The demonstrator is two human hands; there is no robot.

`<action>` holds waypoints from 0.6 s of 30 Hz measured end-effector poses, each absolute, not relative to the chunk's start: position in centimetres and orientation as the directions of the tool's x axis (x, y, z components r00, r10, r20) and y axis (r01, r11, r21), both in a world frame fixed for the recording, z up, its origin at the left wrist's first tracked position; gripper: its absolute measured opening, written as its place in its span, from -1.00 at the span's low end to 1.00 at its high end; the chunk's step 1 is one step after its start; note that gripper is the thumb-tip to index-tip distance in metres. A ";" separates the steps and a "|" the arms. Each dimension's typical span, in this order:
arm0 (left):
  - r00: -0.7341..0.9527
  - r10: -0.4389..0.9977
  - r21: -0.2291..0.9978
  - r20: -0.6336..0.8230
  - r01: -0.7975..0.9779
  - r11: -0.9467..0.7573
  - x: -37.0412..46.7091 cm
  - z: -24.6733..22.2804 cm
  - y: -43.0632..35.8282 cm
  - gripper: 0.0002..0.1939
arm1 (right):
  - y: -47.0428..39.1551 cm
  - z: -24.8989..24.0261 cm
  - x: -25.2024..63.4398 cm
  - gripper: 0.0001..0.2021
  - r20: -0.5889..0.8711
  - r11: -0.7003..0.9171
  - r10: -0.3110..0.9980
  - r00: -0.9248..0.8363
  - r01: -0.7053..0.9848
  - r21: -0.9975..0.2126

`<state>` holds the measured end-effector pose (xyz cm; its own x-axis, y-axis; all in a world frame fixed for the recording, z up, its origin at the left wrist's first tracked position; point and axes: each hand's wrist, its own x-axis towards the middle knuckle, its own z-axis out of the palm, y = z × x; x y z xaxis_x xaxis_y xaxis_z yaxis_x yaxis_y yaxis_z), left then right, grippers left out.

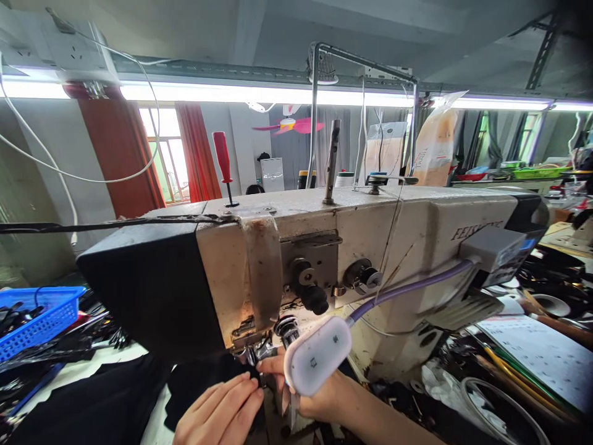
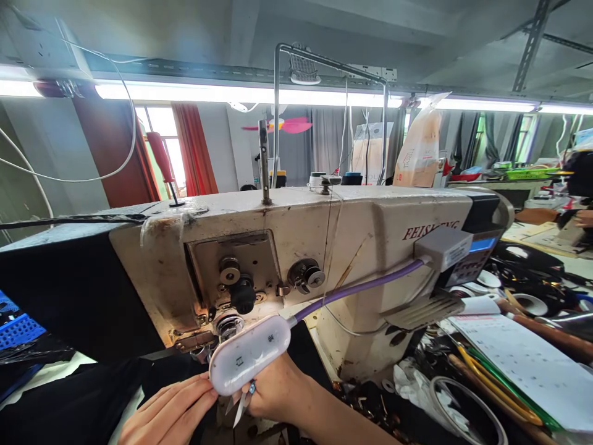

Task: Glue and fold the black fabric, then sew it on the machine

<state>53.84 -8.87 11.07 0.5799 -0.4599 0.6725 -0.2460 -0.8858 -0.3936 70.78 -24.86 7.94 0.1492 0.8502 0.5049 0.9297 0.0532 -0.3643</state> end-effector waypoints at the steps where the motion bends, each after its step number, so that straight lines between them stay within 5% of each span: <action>1: 0.571 -0.445 -0.375 0.690 -0.244 -0.894 54.0 10.9 -8.8 -0.67 | -24.9 8.0 70.7 -0.87 0.492 0.051 0.856 0.159 0.921 -0.387; 9: 0.483 -0.329 -0.258 0.811 -0.209 -0.943 55.0 8.5 -8.5 -0.70 | -25.0 8.6 70.5 -0.87 0.468 0.035 0.863 0.189 0.903 -0.428; 18: 0.429 -0.204 -0.154 0.880 -0.148 -0.977 56.1 7.1 -7.3 -0.75 | -26.6 11.9 69.1 -0.78 0.499 0.031 0.853 0.155 0.938 -0.345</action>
